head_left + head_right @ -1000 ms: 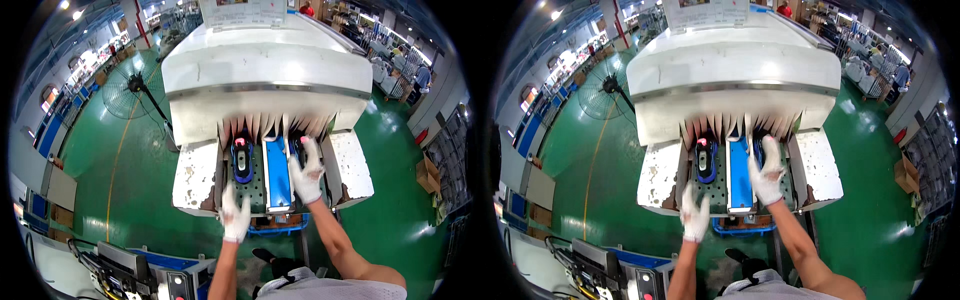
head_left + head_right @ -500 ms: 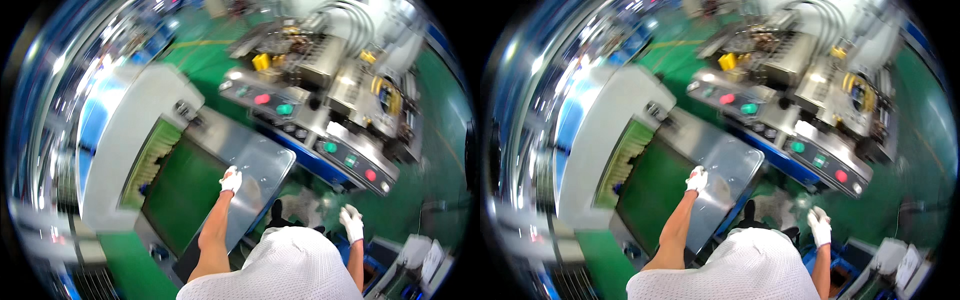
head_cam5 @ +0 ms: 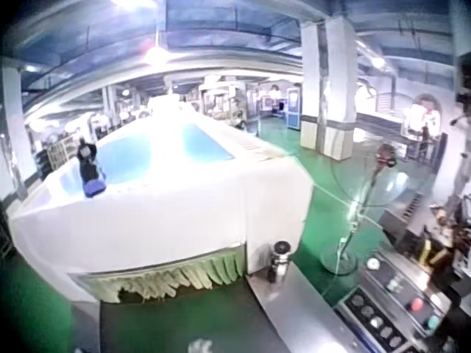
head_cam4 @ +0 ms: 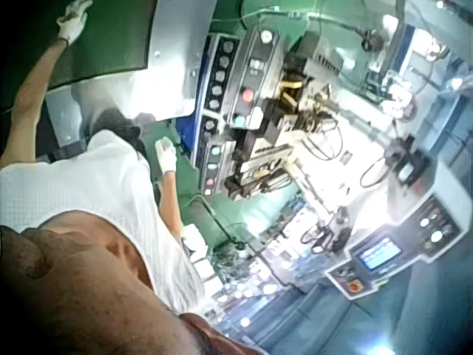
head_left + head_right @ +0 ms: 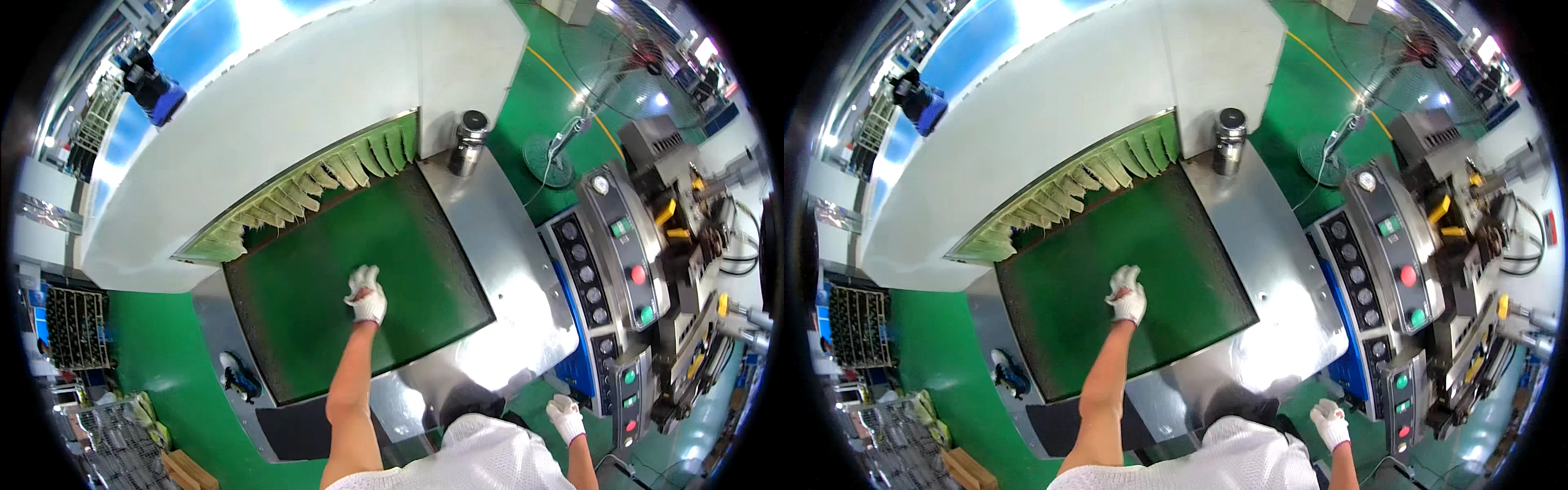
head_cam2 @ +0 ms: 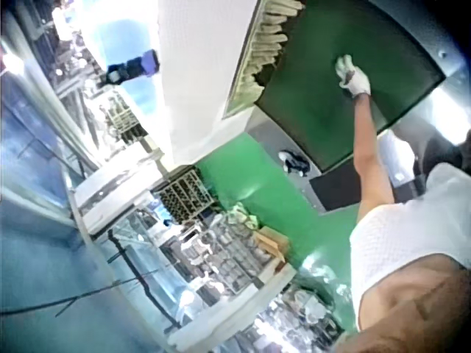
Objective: The person picks up a shoe from a conveyor belt, places it into a lasting machine to shape the heel, and then returns the shoe to the conveyor belt, repeating this process for multiple shoes.
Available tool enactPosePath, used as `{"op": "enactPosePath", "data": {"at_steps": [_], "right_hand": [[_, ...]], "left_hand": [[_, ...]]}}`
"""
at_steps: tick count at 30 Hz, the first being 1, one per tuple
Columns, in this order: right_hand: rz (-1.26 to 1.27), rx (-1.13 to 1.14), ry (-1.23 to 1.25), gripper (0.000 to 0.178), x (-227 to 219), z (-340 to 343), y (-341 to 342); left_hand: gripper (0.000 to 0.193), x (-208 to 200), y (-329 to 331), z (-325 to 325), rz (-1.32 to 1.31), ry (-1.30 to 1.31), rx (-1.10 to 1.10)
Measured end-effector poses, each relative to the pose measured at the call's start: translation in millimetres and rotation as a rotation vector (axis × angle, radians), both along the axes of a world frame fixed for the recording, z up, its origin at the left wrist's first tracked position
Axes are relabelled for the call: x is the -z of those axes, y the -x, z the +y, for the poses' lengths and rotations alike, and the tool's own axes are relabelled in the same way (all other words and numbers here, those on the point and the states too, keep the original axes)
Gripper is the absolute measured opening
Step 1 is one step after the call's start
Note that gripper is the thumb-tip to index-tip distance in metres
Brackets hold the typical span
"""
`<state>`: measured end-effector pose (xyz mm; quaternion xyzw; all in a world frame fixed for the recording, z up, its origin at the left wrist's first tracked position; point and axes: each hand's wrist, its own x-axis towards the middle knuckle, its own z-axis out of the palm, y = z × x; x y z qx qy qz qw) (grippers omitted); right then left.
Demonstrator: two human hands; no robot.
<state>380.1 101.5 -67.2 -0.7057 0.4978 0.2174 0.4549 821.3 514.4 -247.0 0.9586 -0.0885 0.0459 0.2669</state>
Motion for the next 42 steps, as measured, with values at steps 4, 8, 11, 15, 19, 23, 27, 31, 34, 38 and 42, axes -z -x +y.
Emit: {"op": "enactPosePath", "data": {"at_steps": [4,8,11,15,19,23,27,31,34,38,42], "right_hand": [[0.201,-0.384,0.143,0.050,3,-23,-10],[0.270,-0.016,0.184,0.053,-22,-22,2],[0.573,-0.220,0.254,0.047,-67,-9,-46],[0.598,0.165,0.083,0.041,-87,-13,6],[0.651,0.161,0.136,0.047,-86,-14,32],[0.631,0.237,-0.059,0.042,-62,-22,32],[0.579,-0.065,0.171,0.046,-40,1,-12],[0.346,-0.480,0.389,0.047,7,-2,-39],[0.022,-0.593,0.274,0.036,15,19,-97],[-0.216,-0.705,0.185,0.057,19,62,-151],[-0.420,-1.032,0.309,0.089,-48,104,-210]], "left_hand": [[0.036,-9,-148,77,-0.340,-0.111,-0.156],[0.040,-27,-273,193,-0.256,-0.474,-0.537],[0.048,-13,-337,325,0.313,-0.710,-0.489],[0.047,32,-370,394,0.485,-0.754,-0.423],[0.047,58,-361,440,0.554,-0.857,-0.319],[0.046,43,-340,464,0.551,-0.963,-0.217],[0.048,13,-273,350,0.384,-0.325,-0.637],[0.032,-60,-160,250,-0.143,-0.117,-0.314],[0.030,-86,-62,175,-0.160,0.047,-0.284],[0.025,-112,21,72,-0.025,0.261,-0.083],[0.026,-167,98,-78,0.305,0.376,0.349]]}}
